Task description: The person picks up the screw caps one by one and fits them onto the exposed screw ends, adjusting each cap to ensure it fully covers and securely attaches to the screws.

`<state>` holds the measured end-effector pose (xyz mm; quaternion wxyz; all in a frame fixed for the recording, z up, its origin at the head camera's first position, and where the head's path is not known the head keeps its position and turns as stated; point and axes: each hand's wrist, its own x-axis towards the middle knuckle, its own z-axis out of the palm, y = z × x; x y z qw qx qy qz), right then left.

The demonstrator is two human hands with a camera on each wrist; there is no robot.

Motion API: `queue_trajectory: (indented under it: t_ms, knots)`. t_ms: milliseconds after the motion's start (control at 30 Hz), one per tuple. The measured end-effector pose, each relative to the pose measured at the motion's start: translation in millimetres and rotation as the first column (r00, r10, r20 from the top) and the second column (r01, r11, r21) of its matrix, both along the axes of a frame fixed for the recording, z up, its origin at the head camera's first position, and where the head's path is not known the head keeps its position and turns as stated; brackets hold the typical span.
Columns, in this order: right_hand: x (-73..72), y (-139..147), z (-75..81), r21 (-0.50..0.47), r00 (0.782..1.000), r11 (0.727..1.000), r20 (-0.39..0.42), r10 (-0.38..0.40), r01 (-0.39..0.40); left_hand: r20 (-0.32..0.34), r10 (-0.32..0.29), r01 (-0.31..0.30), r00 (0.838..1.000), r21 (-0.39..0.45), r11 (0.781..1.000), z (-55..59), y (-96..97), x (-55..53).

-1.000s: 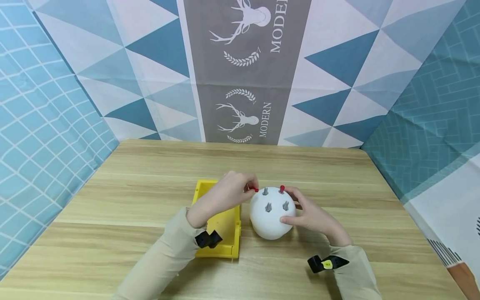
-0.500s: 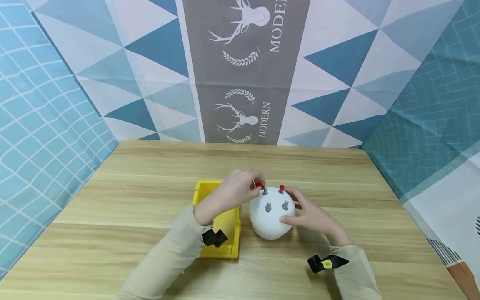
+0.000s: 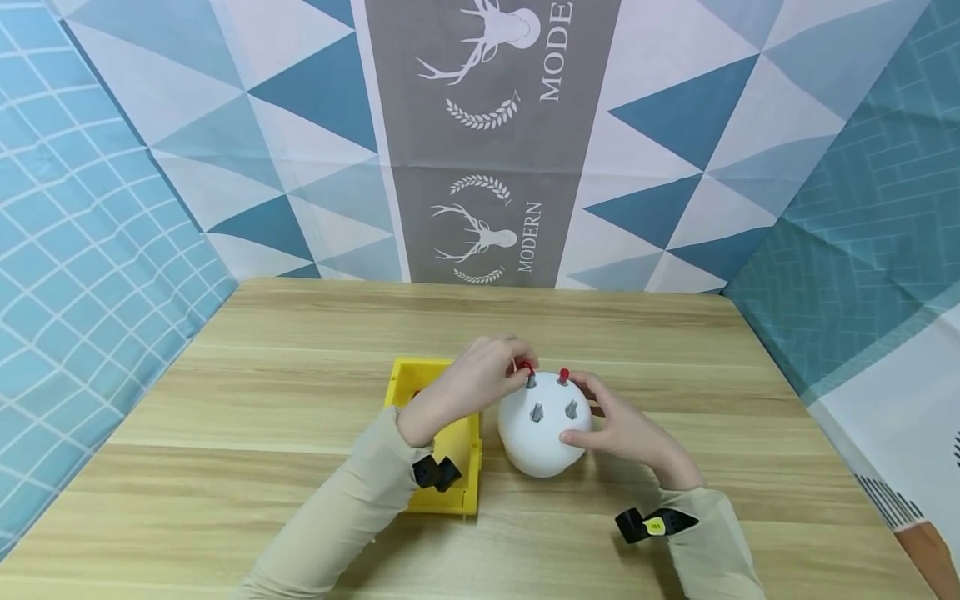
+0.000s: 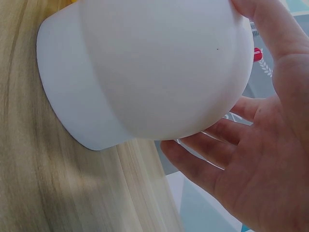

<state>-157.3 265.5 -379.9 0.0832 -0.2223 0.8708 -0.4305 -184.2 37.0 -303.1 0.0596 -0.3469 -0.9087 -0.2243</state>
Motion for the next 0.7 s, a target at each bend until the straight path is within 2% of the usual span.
queue_trajectory:
  t_ms: [200,700]
  knots:
    - [0.0,0.3,-0.1,-0.002,1.000,1.000,0.006,-0.005,0.005,0.001,-0.001,0.002,1.000,-0.022,1.000,0.2,3.4,0.5]
    - [0.1,-0.1,0.1,-0.009,1.000,1.000,0.013,-0.002,0.002,-0.057,-0.017,0.012,0.998,-0.074,0.997,0.2,7.0,2.6]
